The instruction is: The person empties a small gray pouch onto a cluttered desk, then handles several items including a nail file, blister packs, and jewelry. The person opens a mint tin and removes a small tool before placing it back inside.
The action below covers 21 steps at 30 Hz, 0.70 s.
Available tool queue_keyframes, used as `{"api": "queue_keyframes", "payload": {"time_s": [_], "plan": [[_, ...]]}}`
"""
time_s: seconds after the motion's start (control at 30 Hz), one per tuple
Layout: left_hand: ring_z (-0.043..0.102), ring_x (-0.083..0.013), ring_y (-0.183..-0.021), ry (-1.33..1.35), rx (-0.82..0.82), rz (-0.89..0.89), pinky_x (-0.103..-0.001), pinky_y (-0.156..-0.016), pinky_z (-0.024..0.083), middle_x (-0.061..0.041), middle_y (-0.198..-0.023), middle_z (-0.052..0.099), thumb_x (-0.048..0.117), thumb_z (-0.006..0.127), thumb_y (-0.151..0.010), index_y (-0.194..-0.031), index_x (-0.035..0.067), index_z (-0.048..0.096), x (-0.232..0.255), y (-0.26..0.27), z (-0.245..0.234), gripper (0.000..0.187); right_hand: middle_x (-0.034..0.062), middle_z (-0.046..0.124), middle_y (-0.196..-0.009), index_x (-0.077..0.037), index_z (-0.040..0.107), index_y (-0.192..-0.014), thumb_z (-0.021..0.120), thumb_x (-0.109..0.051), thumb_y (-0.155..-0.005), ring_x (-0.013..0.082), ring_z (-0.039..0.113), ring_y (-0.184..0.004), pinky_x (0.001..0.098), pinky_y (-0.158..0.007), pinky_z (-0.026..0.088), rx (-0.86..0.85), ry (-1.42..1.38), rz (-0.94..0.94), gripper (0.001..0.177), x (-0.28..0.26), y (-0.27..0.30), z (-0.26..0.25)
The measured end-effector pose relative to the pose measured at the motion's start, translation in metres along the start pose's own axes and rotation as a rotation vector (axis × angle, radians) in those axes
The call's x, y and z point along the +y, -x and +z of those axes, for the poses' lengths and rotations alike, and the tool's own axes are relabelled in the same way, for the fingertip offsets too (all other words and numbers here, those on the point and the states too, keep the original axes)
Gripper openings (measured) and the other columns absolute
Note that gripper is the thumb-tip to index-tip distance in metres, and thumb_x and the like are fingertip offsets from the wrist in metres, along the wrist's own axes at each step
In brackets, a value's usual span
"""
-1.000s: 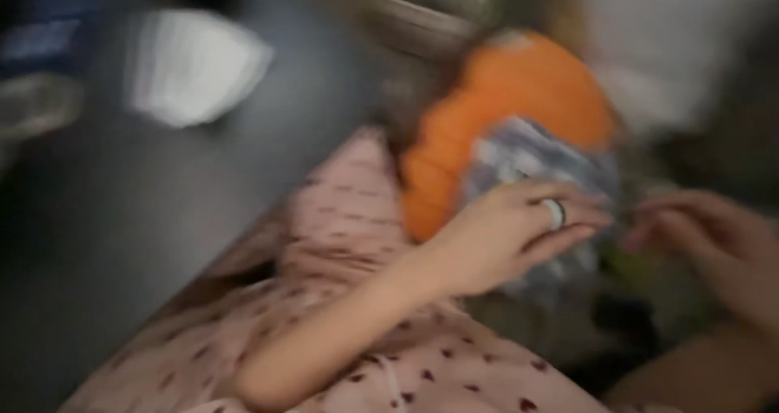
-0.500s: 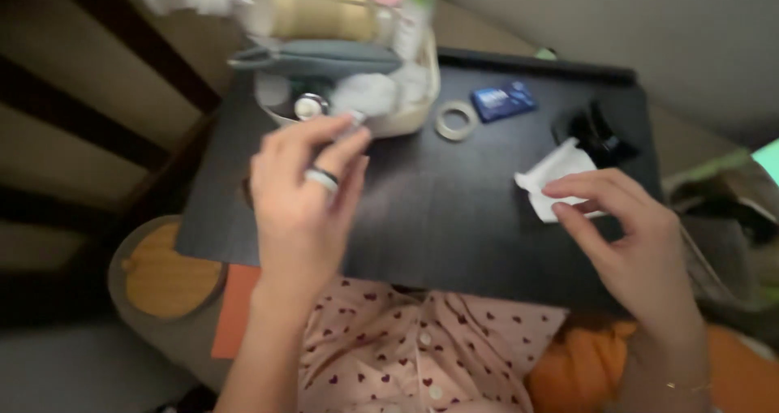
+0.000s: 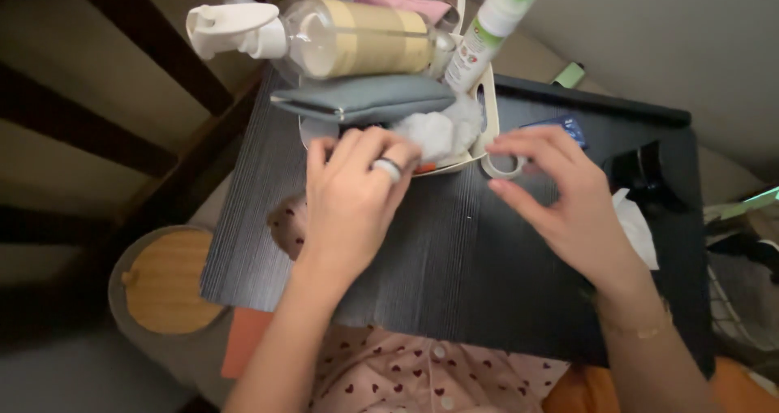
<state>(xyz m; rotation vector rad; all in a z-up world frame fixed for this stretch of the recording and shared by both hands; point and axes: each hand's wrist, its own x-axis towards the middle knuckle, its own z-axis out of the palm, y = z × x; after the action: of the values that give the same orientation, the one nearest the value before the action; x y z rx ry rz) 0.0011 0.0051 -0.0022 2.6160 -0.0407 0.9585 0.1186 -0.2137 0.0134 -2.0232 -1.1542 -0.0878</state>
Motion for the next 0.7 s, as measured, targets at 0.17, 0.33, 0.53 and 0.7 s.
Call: {"api": "queue_keyframes", "payload": {"time_s": [0.17, 0.33, 0.53, 0.7], "plan": [[0.064, -0.023, -0.1, 0.359, 0.21, -0.094, -0.033, -0.088, 0.05, -0.006, -0.11, 0.065, 0.0, 0.073, -0.098, -0.114, 0.008, 0.065, -0.006, -0.002, 0.012, 0.02, 0.0085, 0.062, -0.127, -0.007, 0.063, -0.129, 0.082, -0.016, -0.083, 0.0231, 0.06, -0.113, 0.0315, -0.09, 0.051, 0.007, -0.06, 0.036, 0.051, -0.006, -0.033, 0.014], [0.064, -0.0171, -0.1, 0.654, 0.312, -0.129, -0.023, -0.087, 0.052, -0.009, -0.11, 0.065, -0.008, 0.069, -0.106, -0.111, 0.003, 0.064, 0.001, -0.003, 0.01, 0.013, 0.0175, 0.056, -0.129, 0.003, 0.055, -0.134, 0.086, -0.014, -0.077, 0.0305, 0.051, -0.123, 0.0398, -0.102, 0.044, 0.06, 0.021, -0.179, 0.067, 0.023, -0.033, 0.028], [0.06, -0.0143, -0.092, 1.187, 0.4, -0.357, -0.023, -0.081, 0.052, -0.007, -0.106, 0.062, -0.008, 0.063, -0.093, -0.101, 0.001, 0.06, 0.018, 0.003, -0.02, 0.012, 0.0073, 0.066, -0.125, -0.003, 0.063, -0.121, 0.07, 0.002, -0.099, 0.021, 0.066, -0.113, 0.029, -0.098, 0.054, 0.218, -0.026, -0.155, 0.024, 0.034, 0.002, -0.008], [0.067, -0.0222, -0.112, 0.622, -0.046, 0.12, -0.049, -0.109, 0.046, -0.004, -0.105, 0.069, -0.005, 0.062, -0.086, -0.089, 0.008, 0.069, 0.015, 0.04, -0.023, 0.015, 0.0052, 0.071, -0.106, -0.012, 0.067, -0.085, 0.08, -0.005, -0.085, 0.0248, 0.067, -0.106, 0.0353, -0.091, 0.054, 0.329, 0.174, -0.201, 0.015, 0.051, 0.102, -0.013]]}}
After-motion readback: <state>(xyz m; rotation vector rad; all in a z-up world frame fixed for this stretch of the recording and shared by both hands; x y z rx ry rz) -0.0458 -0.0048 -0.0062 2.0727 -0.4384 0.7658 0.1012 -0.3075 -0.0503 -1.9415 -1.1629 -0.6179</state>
